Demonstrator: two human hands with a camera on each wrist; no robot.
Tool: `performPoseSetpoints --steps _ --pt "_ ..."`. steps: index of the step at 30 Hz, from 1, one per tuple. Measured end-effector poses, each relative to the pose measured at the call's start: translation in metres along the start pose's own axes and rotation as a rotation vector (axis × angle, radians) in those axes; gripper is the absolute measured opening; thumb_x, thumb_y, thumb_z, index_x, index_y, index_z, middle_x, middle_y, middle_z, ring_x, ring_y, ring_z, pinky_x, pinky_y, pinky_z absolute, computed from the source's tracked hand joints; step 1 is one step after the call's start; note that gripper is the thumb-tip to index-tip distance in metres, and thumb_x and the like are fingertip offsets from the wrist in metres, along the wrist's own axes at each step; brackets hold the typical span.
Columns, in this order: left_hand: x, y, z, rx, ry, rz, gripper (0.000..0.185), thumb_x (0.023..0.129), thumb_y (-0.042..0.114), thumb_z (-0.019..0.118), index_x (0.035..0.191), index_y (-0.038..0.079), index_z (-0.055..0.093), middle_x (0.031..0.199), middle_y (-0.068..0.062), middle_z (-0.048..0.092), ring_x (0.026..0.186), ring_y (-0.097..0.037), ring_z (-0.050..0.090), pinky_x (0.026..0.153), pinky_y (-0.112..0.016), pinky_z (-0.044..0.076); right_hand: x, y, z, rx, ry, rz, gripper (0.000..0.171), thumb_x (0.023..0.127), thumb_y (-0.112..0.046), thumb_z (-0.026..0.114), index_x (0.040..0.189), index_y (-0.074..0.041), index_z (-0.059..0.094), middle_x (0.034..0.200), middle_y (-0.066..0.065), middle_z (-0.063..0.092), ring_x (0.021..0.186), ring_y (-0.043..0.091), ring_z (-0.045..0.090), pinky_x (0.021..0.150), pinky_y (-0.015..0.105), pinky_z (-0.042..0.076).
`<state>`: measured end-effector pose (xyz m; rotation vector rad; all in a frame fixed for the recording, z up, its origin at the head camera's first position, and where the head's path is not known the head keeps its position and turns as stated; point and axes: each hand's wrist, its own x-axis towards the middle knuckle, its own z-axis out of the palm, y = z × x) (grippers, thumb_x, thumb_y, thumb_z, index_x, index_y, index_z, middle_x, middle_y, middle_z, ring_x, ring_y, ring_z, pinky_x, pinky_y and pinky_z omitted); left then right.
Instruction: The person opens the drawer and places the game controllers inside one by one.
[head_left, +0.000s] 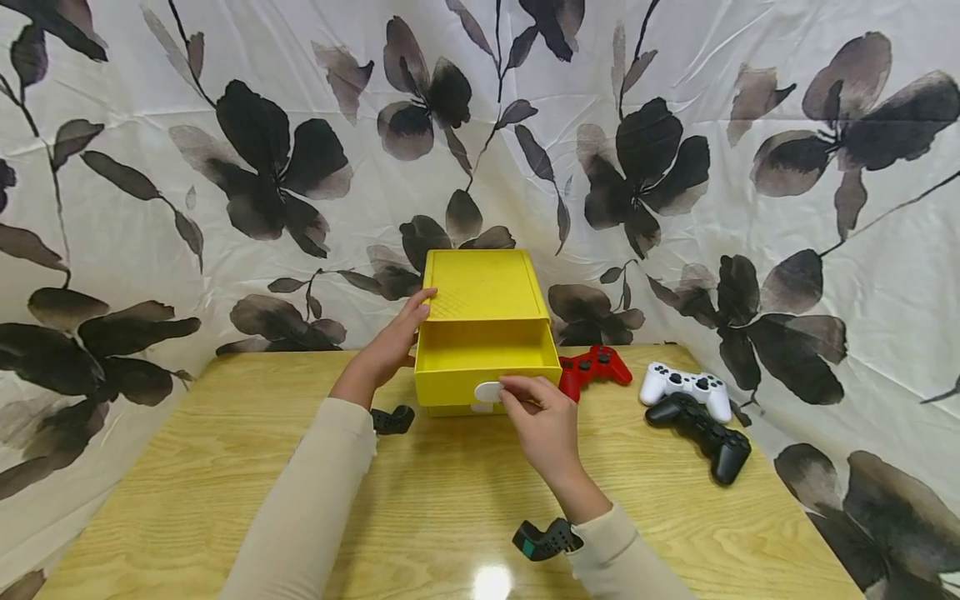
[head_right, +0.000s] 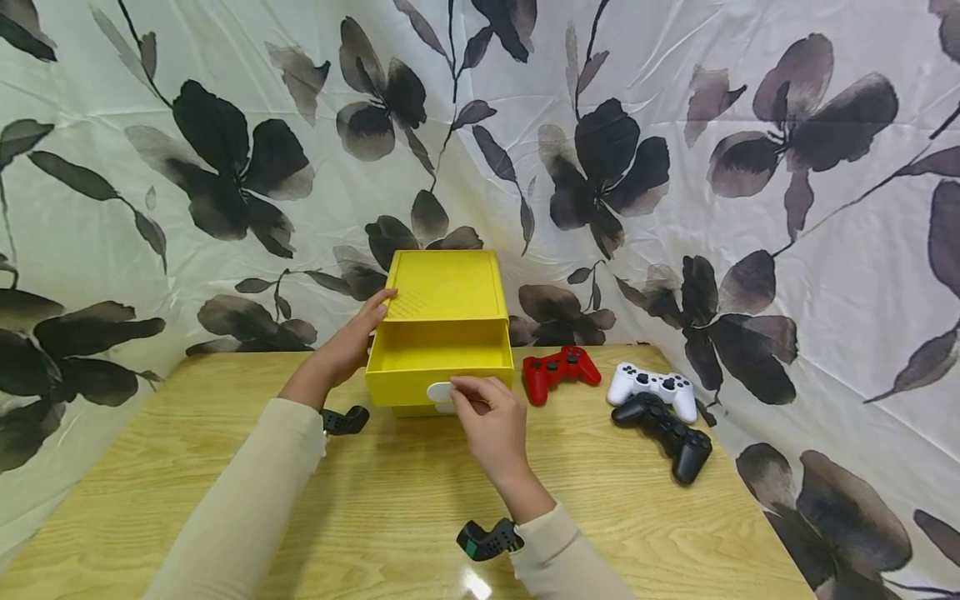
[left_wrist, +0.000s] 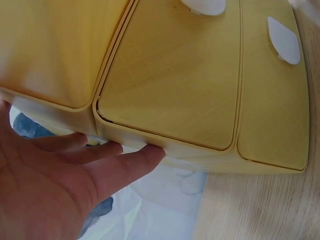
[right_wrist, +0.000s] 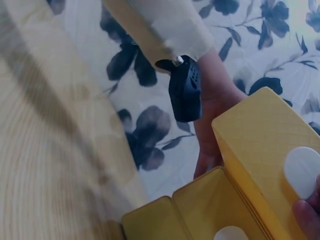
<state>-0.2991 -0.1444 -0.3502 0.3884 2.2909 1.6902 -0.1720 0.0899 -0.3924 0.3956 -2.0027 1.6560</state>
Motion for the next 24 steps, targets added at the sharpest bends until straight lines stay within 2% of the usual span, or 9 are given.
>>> performPoseSetpoints --steps 11,18,24 --pt "-0.002 -0.001 0.0 0.024 0.014 0.016 0.052 0.1 0.062 0.025 0.148 0.048 0.012 0.164 0.0 0.0 0.147 -0.045 0.015 0.102 -0.069 0.036 -0.002 0.002 -0.009 -0.023 -0.064 -0.016 0.016 0.086 -0.01 0.074 0.102 -0.012 0.076 0.101 0.004 0.072 0.087 0.015 0.07 0.077 0.021 0.057" --pt "-0.001 -0.002 0.0 0.029 0.0 0.029 0.053 0.101 0.06 0.024 0.15 0.044 0.01 0.164 -0.001 -0.003 0.148 -0.043 0.014 0.101 -0.07 0.035 -0.003 0.006 -0.023 -0.104 -0.072 -0.044 0.015 0.084 -0.011 0.075 0.099 -0.014 0.076 0.096 0.001 0.072 0.084 0.011 0.069 0.078 0.02 0.057" --pt "-0.003 -0.001 0.001 0.018 0.009 0.023 0.051 0.101 0.06 0.025 0.148 0.046 0.012 0.164 0.001 -0.002 0.148 -0.041 0.017 0.101 -0.07 0.036 -0.003 0.011 -0.04 -0.191 -0.066 -0.068 0.015 0.084 -0.007 0.075 0.098 -0.012 0.076 0.094 0.001 0.072 0.082 0.01 0.068 0.077 0.02 0.057"
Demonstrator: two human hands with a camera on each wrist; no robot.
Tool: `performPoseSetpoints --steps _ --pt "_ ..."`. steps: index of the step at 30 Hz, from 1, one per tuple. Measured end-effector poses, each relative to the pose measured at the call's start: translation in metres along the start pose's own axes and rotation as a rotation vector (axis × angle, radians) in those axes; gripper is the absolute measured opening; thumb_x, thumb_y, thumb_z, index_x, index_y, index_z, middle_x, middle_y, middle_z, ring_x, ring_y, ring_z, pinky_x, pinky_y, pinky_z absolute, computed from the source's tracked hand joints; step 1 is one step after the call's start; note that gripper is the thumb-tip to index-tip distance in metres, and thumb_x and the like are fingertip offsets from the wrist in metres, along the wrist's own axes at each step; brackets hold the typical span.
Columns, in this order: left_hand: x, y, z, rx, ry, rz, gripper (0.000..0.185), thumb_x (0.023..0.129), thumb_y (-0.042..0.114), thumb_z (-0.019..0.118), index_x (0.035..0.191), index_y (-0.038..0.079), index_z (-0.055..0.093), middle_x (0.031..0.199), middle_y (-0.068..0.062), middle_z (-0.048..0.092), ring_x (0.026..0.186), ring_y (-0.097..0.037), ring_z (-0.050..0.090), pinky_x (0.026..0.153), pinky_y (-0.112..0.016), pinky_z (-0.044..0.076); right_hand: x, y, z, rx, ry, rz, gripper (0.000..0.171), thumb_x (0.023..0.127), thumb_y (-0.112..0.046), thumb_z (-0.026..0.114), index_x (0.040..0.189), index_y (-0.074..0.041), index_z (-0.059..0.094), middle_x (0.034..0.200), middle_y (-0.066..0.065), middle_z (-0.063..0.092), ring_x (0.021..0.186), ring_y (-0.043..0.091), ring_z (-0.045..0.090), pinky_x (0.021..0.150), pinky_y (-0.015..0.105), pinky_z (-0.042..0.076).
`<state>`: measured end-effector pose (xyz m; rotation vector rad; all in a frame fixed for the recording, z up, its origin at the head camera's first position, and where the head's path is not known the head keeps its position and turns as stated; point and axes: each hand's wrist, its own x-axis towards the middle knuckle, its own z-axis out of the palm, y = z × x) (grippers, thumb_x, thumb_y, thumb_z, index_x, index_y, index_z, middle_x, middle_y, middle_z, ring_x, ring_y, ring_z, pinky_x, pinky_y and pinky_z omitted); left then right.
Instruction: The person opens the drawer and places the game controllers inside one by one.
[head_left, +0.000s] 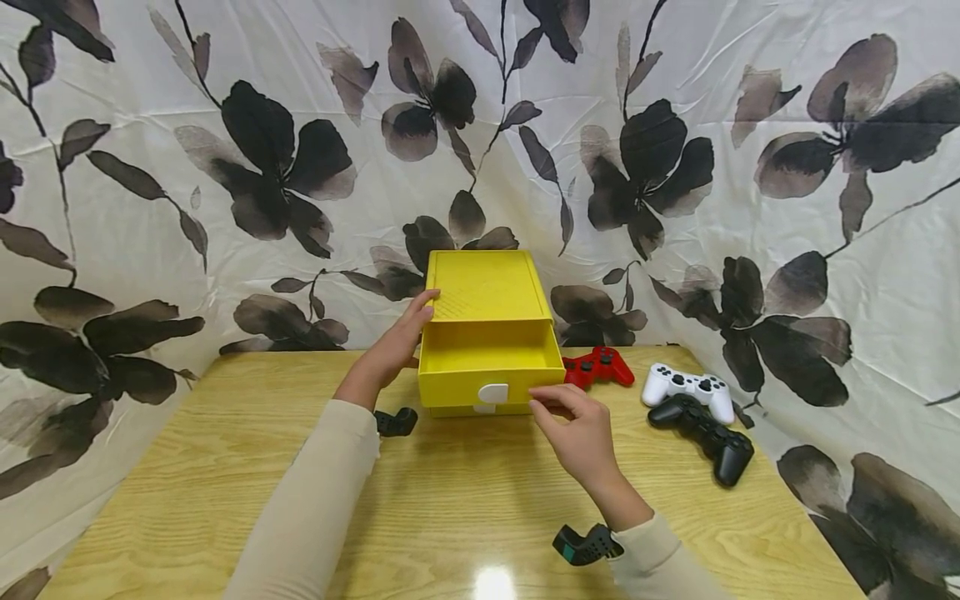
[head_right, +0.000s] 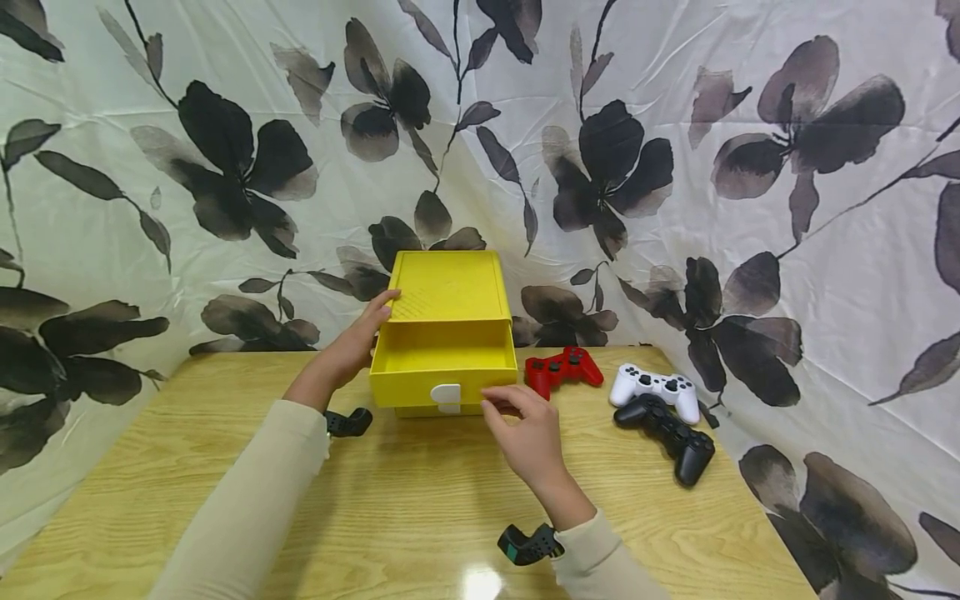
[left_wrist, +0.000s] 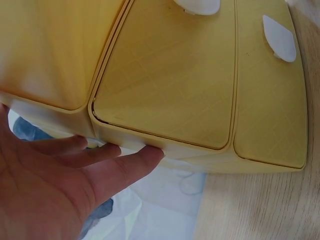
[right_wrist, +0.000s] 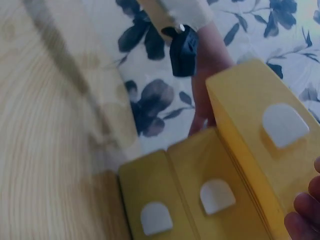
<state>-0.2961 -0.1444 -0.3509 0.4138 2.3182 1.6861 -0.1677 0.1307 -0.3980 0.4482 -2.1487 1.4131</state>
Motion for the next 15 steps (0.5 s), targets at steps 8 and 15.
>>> performPoseSetpoints --steps 8,15 --pt "0.001 -0.002 -0.001 -0.003 0.004 0.006 0.053 0.099 0.062 0.026 0.148 0.047 0.013 0.164 0.003 -0.003 0.148 -0.038 0.016 0.102 -0.071 0.034 0.001 0.004 -0.027 -0.126 0.005 -0.007 0.011 0.084 -0.007 0.075 0.095 -0.011 0.076 0.09 0.0 0.073 0.079 0.006 0.067 0.074 0.022 0.058" --pt "0.0 -0.002 0.0 0.01 0.005 0.003 0.052 0.1 0.062 0.025 0.147 0.047 0.013 0.164 0.003 -0.003 0.149 -0.037 0.016 0.101 -0.071 0.035 0.002 0.029 -0.046 -0.234 0.005 -0.003 0.013 0.084 -0.011 0.075 0.096 -0.014 0.076 0.089 -0.003 0.073 0.078 0.005 0.066 0.073 0.02 0.057"
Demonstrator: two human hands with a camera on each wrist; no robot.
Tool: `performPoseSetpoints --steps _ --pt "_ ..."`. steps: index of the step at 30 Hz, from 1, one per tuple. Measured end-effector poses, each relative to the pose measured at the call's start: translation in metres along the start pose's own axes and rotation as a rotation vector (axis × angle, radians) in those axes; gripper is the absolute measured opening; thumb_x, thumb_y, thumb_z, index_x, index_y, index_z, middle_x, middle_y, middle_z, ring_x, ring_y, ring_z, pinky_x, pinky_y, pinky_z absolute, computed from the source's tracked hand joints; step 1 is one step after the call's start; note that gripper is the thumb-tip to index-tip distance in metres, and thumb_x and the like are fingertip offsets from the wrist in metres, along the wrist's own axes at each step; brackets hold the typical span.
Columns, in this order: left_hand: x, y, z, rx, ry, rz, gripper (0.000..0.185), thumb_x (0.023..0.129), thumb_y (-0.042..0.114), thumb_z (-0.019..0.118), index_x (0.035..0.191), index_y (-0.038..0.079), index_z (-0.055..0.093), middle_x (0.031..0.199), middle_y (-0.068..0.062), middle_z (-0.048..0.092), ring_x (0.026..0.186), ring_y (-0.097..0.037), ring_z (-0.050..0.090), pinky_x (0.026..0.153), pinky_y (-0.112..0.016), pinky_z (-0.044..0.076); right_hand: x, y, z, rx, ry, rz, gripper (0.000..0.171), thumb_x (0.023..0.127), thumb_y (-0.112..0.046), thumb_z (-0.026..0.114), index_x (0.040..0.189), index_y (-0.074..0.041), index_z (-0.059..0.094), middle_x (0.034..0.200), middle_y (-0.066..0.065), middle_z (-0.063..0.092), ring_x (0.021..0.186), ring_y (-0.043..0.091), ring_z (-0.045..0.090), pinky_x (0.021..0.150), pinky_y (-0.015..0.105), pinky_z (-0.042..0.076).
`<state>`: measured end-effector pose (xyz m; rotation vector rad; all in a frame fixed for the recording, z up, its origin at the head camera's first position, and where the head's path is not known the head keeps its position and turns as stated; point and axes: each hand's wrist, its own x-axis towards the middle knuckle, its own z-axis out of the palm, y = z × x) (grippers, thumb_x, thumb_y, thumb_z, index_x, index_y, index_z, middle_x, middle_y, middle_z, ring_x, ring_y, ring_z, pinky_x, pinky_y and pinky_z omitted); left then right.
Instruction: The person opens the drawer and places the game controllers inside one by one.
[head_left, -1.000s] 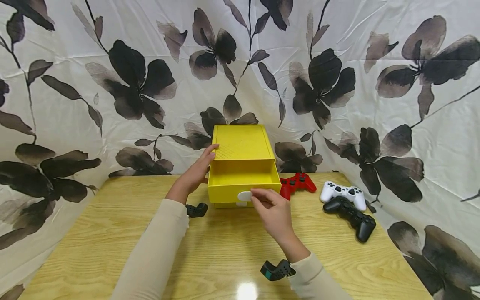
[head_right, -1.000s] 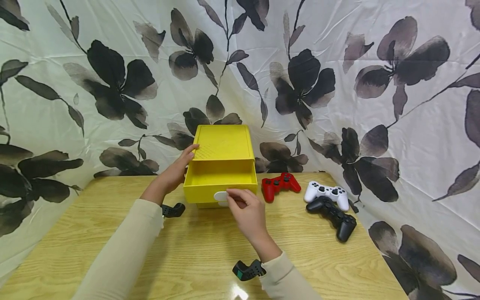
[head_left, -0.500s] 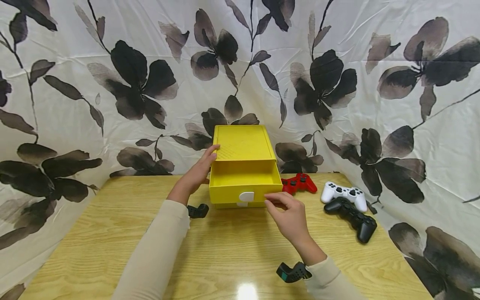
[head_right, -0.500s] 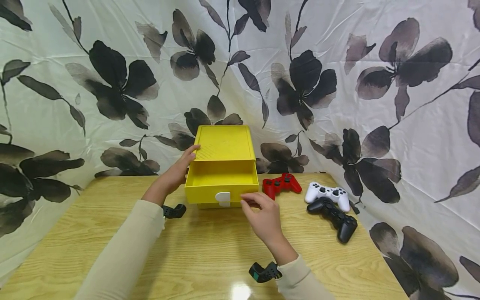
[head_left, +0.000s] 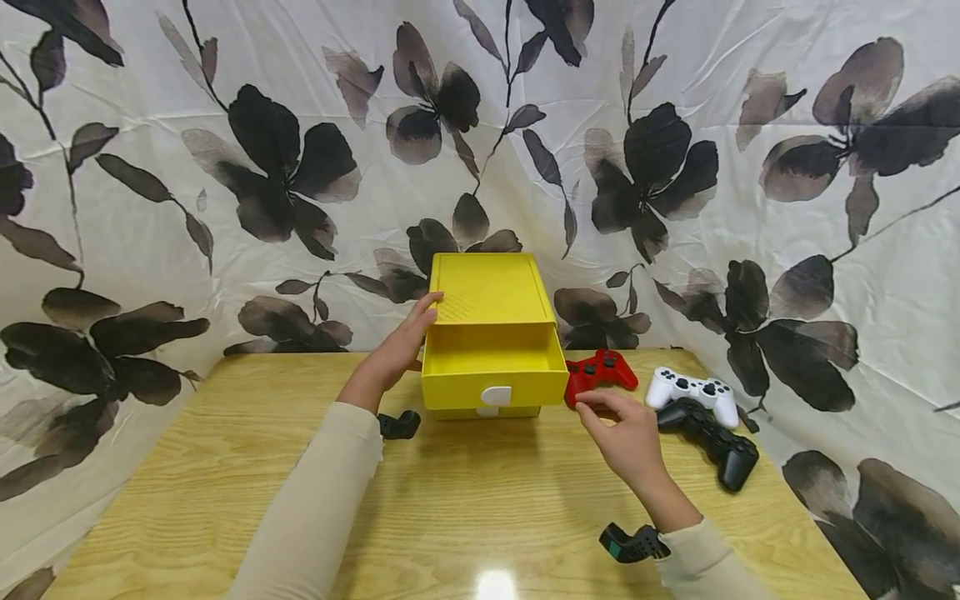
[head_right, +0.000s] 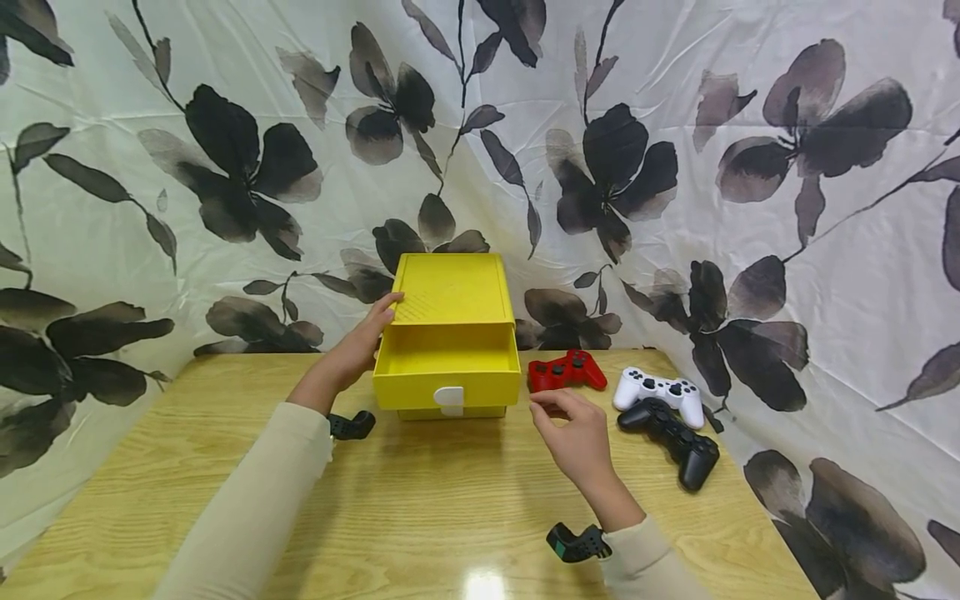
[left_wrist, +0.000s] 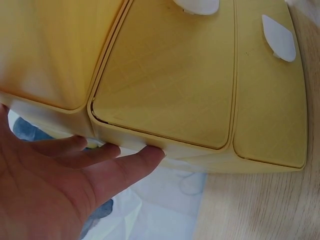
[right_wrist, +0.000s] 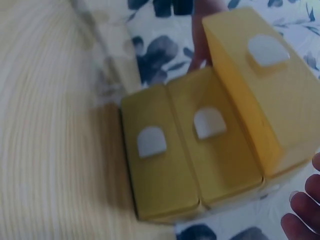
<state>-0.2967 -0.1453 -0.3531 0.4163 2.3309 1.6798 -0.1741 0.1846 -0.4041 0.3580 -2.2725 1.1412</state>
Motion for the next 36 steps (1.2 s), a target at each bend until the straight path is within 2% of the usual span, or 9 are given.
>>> performPoseSetpoints --steps 7,15,23,30,36 --pt "-0.002 0.0 0.001 0.008 0.007 -0.001 0.052 0.099 0.063 0.025 0.147 0.047 0.013 0.164 0.004 -0.003 0.149 -0.037 0.016 0.102 -0.07 0.036 0.004 0.018 -0.015 -0.11 -0.019 -0.015 0.013 0.083 -0.01 0.075 0.096 -0.012 0.076 0.09 0.0 0.073 0.075 0.012 0.068 0.072 0.028 0.059" --pt "0.0 -0.002 0.0 0.0 0.006 0.001 0.054 0.099 0.064 0.025 0.148 0.047 0.012 0.164 0.004 -0.004 0.149 -0.036 0.015 0.102 -0.071 0.034 0.008 0.04 -0.026 -0.208 -0.121 0.027 0.017 0.084 -0.012 0.073 0.102 -0.009 0.074 0.099 0.008 0.072 0.086 0.024 0.067 0.077 0.044 0.059" --pt "-0.001 -0.004 0.001 -0.004 0.006 0.01 0.054 0.098 0.065 0.025 0.148 0.047 0.012 0.164 0.004 -0.005 0.149 -0.037 0.015 0.101 -0.071 0.035 0.01 0.058 -0.036 -0.315 -0.136 0.046 0.018 0.085 -0.013 0.072 0.102 -0.008 0.074 0.099 0.012 0.071 0.088 0.028 0.065 0.077 0.047 0.057" --pt "0.0 -0.005 0.001 -0.008 0.0 0.017 0.055 0.099 0.064 0.024 0.149 0.046 0.01 0.164 0.003 -0.006 0.149 -0.038 0.015 0.101 -0.071 0.035 0.011 0.075 -0.044 -0.395 -0.14 0.065 0.02 0.086 -0.014 0.07 0.104 -0.006 0.073 0.099 0.014 0.07 0.088 0.032 0.066 0.073 0.046 0.055" --pt "0.0 -0.004 0.001 -0.008 0.014 0.021 0.054 0.099 0.064 0.025 0.148 0.048 0.012 0.164 0.004 -0.003 0.148 -0.037 0.017 0.101 -0.071 0.036 0.015 0.085 -0.055 -0.431 -0.196 0.13 0.026 0.09 -0.017 0.065 0.112 -0.004 0.07 0.111 0.019 0.067 0.098 0.037 0.064 0.081 0.054 0.051"
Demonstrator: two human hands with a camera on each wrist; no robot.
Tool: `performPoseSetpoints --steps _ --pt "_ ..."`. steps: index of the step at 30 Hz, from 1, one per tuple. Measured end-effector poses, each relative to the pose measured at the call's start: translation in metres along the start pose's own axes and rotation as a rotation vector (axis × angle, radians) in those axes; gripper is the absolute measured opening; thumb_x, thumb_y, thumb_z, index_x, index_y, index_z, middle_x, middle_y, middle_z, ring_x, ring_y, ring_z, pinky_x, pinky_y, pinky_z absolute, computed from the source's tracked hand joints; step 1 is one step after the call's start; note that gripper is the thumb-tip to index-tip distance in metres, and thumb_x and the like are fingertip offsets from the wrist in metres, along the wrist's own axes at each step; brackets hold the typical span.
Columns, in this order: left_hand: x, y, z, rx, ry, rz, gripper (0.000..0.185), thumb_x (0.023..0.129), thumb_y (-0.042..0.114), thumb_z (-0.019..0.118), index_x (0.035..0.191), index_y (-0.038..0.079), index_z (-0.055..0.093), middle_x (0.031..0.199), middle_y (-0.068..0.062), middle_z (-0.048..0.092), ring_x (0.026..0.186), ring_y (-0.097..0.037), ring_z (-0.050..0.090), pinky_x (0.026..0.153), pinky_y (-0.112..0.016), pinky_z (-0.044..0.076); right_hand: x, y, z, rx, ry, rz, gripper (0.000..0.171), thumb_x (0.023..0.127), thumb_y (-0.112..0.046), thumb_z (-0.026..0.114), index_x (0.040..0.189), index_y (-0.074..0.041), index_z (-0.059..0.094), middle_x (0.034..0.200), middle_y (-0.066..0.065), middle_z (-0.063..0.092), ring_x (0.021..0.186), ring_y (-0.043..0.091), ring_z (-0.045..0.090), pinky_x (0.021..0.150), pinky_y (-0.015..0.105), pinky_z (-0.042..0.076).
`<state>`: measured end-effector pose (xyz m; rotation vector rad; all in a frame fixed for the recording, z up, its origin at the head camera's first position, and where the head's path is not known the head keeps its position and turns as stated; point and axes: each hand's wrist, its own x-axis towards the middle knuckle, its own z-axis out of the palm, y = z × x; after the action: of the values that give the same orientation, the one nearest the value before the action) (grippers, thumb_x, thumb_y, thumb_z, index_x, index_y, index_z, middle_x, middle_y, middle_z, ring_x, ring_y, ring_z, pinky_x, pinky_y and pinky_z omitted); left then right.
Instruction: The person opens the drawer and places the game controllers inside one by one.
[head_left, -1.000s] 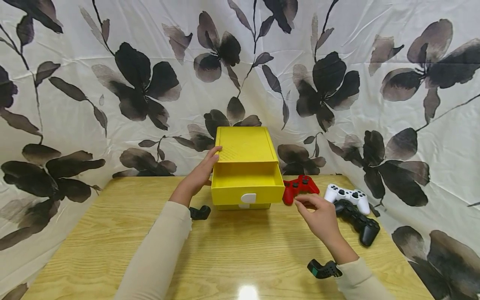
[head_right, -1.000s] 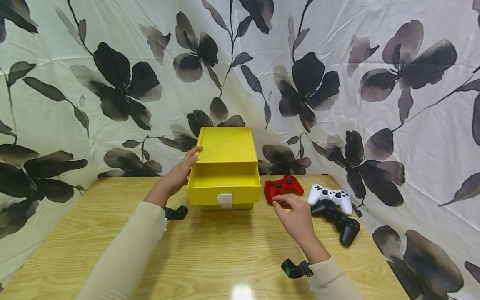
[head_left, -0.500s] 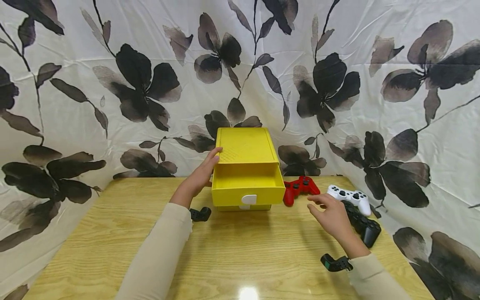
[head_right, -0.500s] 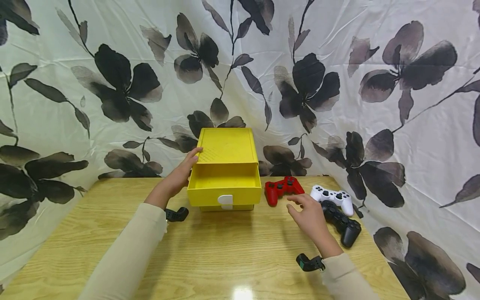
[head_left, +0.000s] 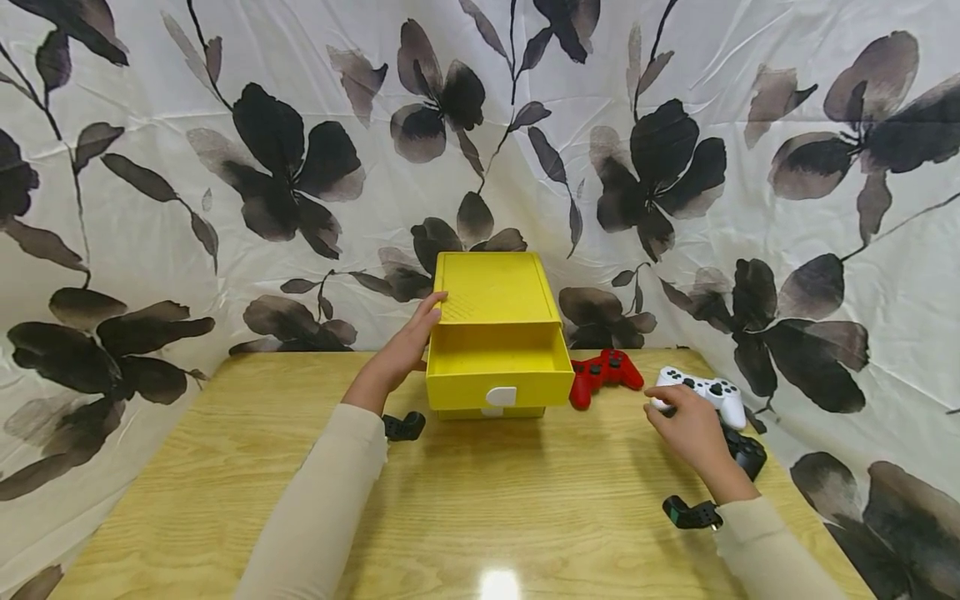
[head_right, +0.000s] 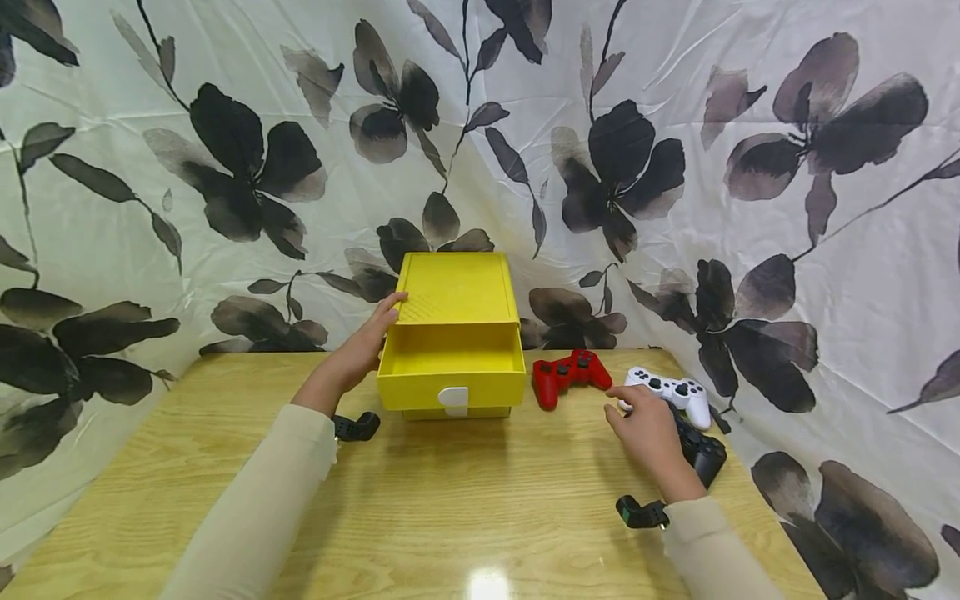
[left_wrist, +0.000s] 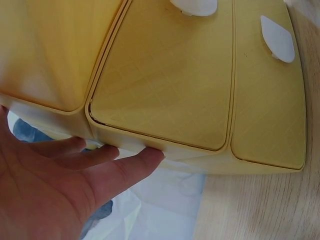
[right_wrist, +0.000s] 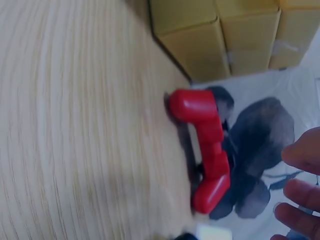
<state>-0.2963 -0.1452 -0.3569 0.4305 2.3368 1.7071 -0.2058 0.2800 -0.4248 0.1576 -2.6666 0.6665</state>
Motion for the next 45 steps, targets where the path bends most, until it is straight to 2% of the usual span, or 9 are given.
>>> performPoseSetpoints --steps 4,9,20,30,39,45 --pt "0.001 -0.001 0.001 0.0 -0.003 0.0 0.054 0.099 0.064 0.025 0.148 0.048 0.012 0.164 0.004 -0.003 0.148 -0.037 0.018 0.1 -0.071 0.036 0.002 0.01 -0.003 -0.011 -0.064 0.039 0.03 0.09 -0.019 0.064 0.115 -0.004 0.068 0.115 0.021 0.064 0.103 0.039 0.061 0.085 0.055 0.049" --pt "0.0 0.0 0.001 0.0 -0.005 -0.007 0.054 0.098 0.065 0.025 0.148 0.048 0.011 0.164 0.004 -0.004 0.148 -0.037 0.017 0.1 -0.071 0.036 0.004 0.02 -0.006 -0.032 -0.128 0.043 0.036 0.09 -0.022 0.065 0.119 -0.001 0.065 0.117 0.023 0.063 0.108 0.041 0.058 0.09 0.057 0.047" --pt "0.001 0.002 0.0 0.006 0.006 -0.002 0.054 0.099 0.063 0.024 0.149 0.048 0.01 0.164 0.004 -0.004 0.148 -0.036 0.017 0.101 -0.071 0.035 0.009 0.036 -0.014 -0.099 -0.2 0.112 0.045 0.089 -0.023 0.064 0.127 0.0 0.059 0.129 0.031 0.055 0.119 0.051 0.049 0.097 0.062 0.041" --pt "0.0 0.001 0.001 0.0 0.004 -0.005 0.052 0.099 0.064 0.026 0.147 0.05 0.011 0.164 0.006 -0.003 0.149 -0.035 0.018 0.101 -0.071 0.035 0.006 0.054 -0.015 -0.131 -0.261 0.139 0.053 0.088 -0.027 0.066 0.131 0.002 0.055 0.13 0.034 0.051 0.12 0.053 0.047 0.097 0.064 0.039" --pt "0.0 0.001 0.001 -0.017 -0.005 0.0 0.052 0.1 0.061 0.025 0.148 0.048 0.011 0.164 0.004 -0.004 0.149 -0.036 0.017 0.101 -0.071 0.035 0.006 0.068 -0.019 -0.176 -0.29 0.191 0.061 0.085 -0.032 0.069 0.133 0.001 0.051 0.127 0.037 0.05 0.115 0.055 0.048 0.088 0.067 0.041" --pt "-0.001 0.002 0.001 -0.004 0.004 -0.012 0.053 0.099 0.064 0.025 0.148 0.05 0.011 0.164 0.006 -0.004 0.149 -0.036 0.016 0.101 -0.071 0.035 0.005 0.073 -0.021 -0.192 -0.342 0.228 0.07 0.084 -0.037 0.068 0.136 0.004 0.046 0.129 0.038 0.047 0.116 0.056 0.046 0.091 0.067 0.041"
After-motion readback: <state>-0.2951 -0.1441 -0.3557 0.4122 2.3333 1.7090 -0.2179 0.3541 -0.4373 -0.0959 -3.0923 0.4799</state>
